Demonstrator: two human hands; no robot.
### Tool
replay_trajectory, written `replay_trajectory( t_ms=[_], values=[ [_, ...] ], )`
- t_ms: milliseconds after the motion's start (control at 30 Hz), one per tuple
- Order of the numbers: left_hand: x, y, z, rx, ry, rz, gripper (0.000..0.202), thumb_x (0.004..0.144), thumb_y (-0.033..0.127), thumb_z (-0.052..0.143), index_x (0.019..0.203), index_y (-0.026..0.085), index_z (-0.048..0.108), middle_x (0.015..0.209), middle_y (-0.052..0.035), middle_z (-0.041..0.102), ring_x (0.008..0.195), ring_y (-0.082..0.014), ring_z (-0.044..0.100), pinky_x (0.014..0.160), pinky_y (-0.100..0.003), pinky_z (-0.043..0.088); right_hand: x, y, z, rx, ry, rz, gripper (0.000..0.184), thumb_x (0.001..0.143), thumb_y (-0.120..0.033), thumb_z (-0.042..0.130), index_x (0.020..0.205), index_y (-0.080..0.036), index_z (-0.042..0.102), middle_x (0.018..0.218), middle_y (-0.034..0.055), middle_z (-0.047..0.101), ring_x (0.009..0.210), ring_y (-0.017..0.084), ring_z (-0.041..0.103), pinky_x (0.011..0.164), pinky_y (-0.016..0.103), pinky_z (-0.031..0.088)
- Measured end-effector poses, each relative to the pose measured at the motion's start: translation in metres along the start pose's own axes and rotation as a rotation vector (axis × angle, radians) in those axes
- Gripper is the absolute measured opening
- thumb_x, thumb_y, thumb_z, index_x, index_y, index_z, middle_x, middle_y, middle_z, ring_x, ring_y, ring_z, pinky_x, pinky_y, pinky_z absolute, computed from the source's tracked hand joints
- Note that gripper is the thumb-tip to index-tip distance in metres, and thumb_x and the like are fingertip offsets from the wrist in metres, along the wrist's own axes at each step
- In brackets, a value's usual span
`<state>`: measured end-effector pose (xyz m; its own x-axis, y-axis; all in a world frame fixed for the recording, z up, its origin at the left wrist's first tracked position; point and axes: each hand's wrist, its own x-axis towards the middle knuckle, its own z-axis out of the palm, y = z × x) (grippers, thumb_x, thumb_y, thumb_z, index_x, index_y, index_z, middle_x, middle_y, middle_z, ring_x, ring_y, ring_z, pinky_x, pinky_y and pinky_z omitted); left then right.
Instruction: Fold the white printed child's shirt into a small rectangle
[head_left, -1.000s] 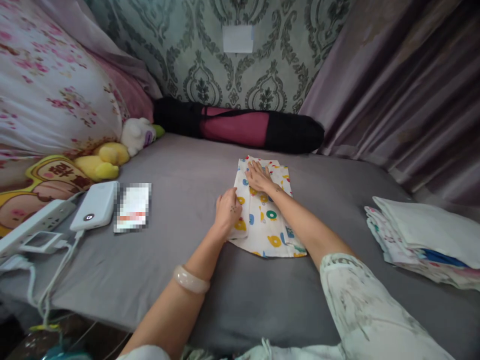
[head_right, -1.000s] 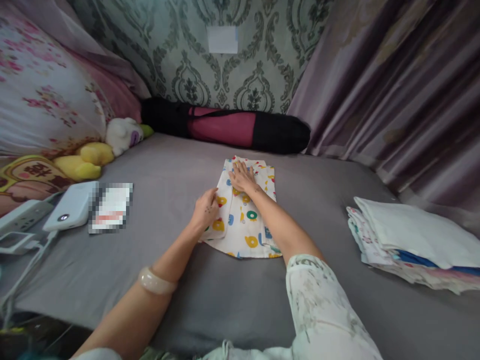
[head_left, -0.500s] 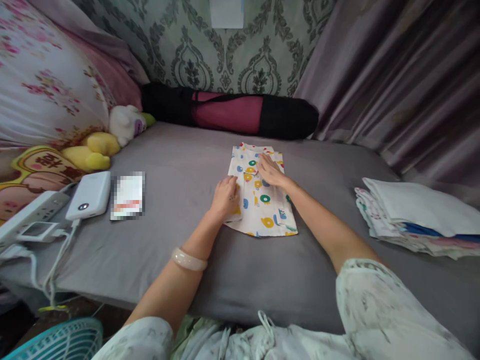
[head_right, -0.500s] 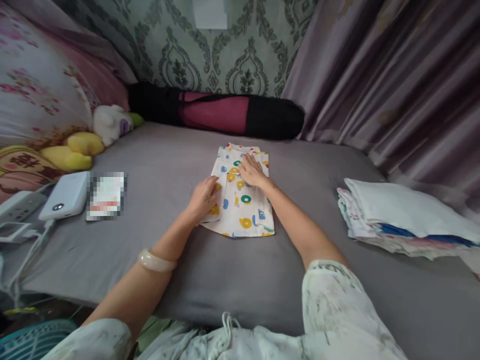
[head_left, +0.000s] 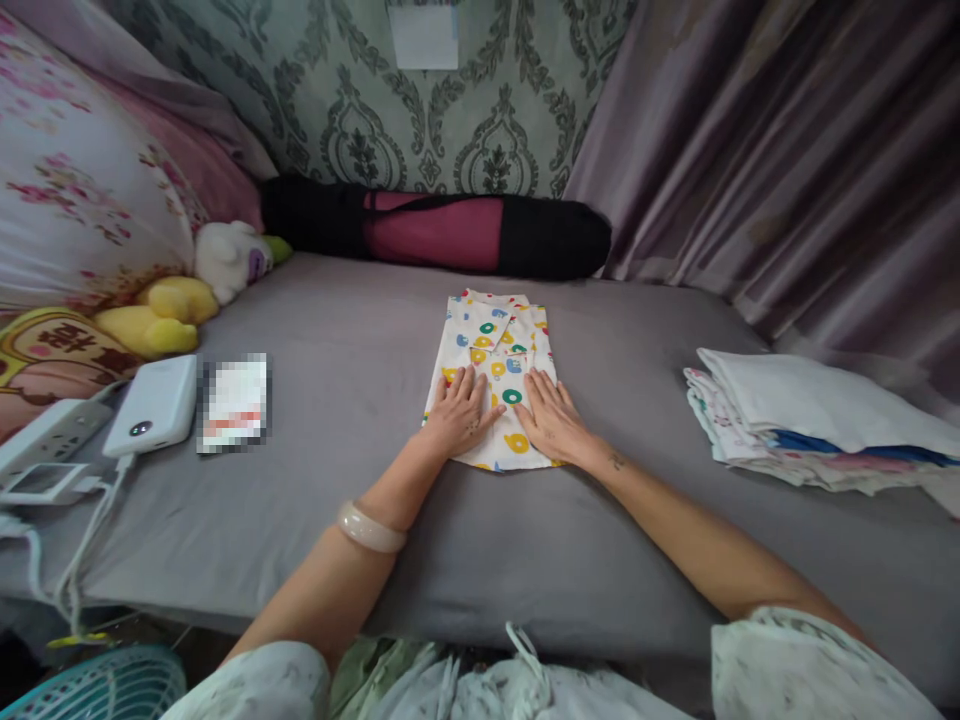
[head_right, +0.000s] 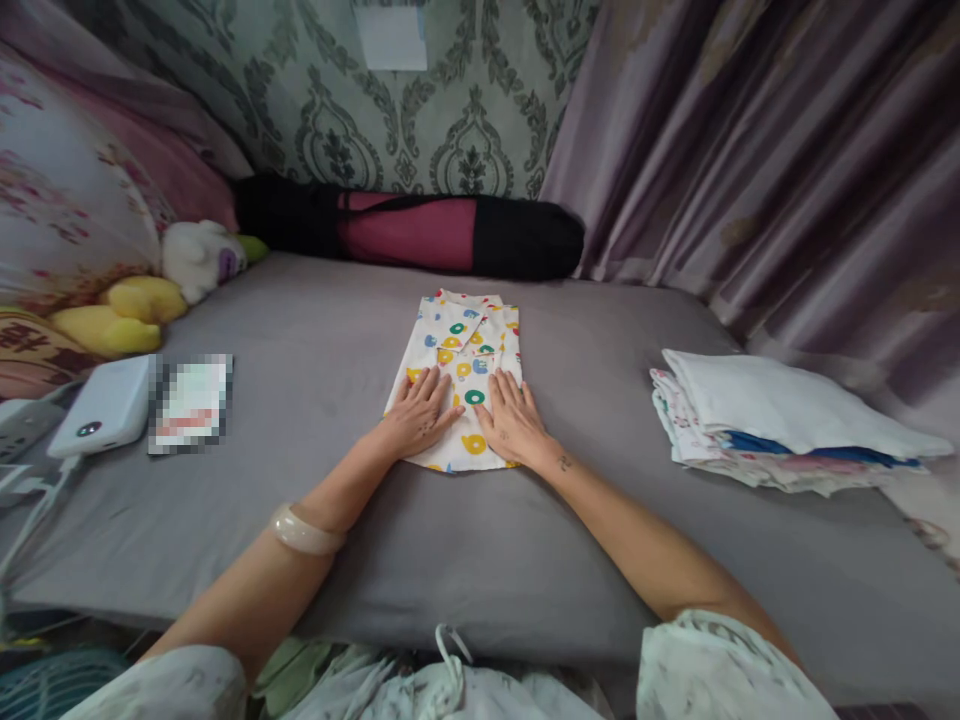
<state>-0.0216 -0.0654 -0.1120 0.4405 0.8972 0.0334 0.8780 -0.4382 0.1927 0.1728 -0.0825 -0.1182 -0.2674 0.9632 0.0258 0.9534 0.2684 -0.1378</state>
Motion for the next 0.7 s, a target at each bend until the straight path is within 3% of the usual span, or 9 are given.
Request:
replay_trajectory(
  t_ms=[233, 367, 500, 600, 700],
  values=[
    [0.001, 0.0, 0.002, 0.005, -0.019, 0.001, 0.078, 0.091, 0.064, 0.02, 0.147, 0.01, 0.026, 0.155, -0.02, 0.015, 0.143, -0.0332, 0.011, 0.113, -0.052, 0.01, -0.001, -0.001, -0.005, 0.015, 0.006, 0.008, 0.068, 0.096, -0.048, 0.017, 0.148, -0.006, 0.024, 0.155, 0.0155, 0.018, 0.144, 0.025, 0.012, 0.116, 0.045, 0.011],
    [0.001, 0.002, -0.01, -0.028, -0.123, -0.005, 0.079, 0.09, 0.063, 0.024, 0.147, 0.009, 0.021, 0.156, -0.0218, 0.01, 0.144, -0.0346, 0.007, 0.112, -0.054, 0.011, -0.013, -0.01, -0.013, 0.027, 0.008, -0.06, 0.069, 0.096, -0.048, 0.015, 0.148, -0.004, 0.022, 0.156, 0.0159, 0.015, 0.144, 0.025, 0.01, 0.116, 0.046, 0.008],
    [-0.004, 0.005, -0.026, -0.027, -0.219, -0.006, 0.082, 0.088, 0.059, 0.037, 0.147, 0.006, 0.017, 0.155, -0.0255, 0.007, 0.142, -0.039, 0.01, 0.109, -0.055, 0.021, -0.024, -0.021, -0.009, 0.052, -0.022, -0.126, 0.067, 0.097, -0.047, 0.016, 0.148, -0.004, 0.025, 0.155, 0.0158, 0.017, 0.144, 0.024, 0.011, 0.116, 0.045, 0.01],
    [-0.015, 0.005, -0.033, -0.042, -0.224, 0.033, 0.079, 0.086, 0.056, 0.044, 0.143, 0.007, 0.022, 0.153, -0.0282, 0.014, 0.14, -0.0387, 0.021, 0.106, -0.048, 0.03, -0.024, -0.023, -0.005, 0.083, -0.049, -0.121, 0.064, 0.096, -0.044, 0.021, 0.147, -0.005, 0.026, 0.156, 0.0158, 0.017, 0.144, 0.025, 0.009, 0.116, 0.046, 0.008],
    [-0.03, -0.001, -0.038, -0.12, -0.163, 0.113, 0.065, 0.087, 0.055, 0.045, 0.133, 0.011, 0.035, 0.143, -0.0238, 0.036, 0.132, -0.0332, 0.038, 0.101, -0.04, 0.037, -0.023, -0.02, -0.011, 0.142, -0.071, -0.138, 0.064, 0.096, -0.045, 0.024, 0.147, -0.007, 0.026, 0.156, 0.016, 0.016, 0.144, 0.026, 0.01, 0.115, 0.047, 0.011]
  ],
)
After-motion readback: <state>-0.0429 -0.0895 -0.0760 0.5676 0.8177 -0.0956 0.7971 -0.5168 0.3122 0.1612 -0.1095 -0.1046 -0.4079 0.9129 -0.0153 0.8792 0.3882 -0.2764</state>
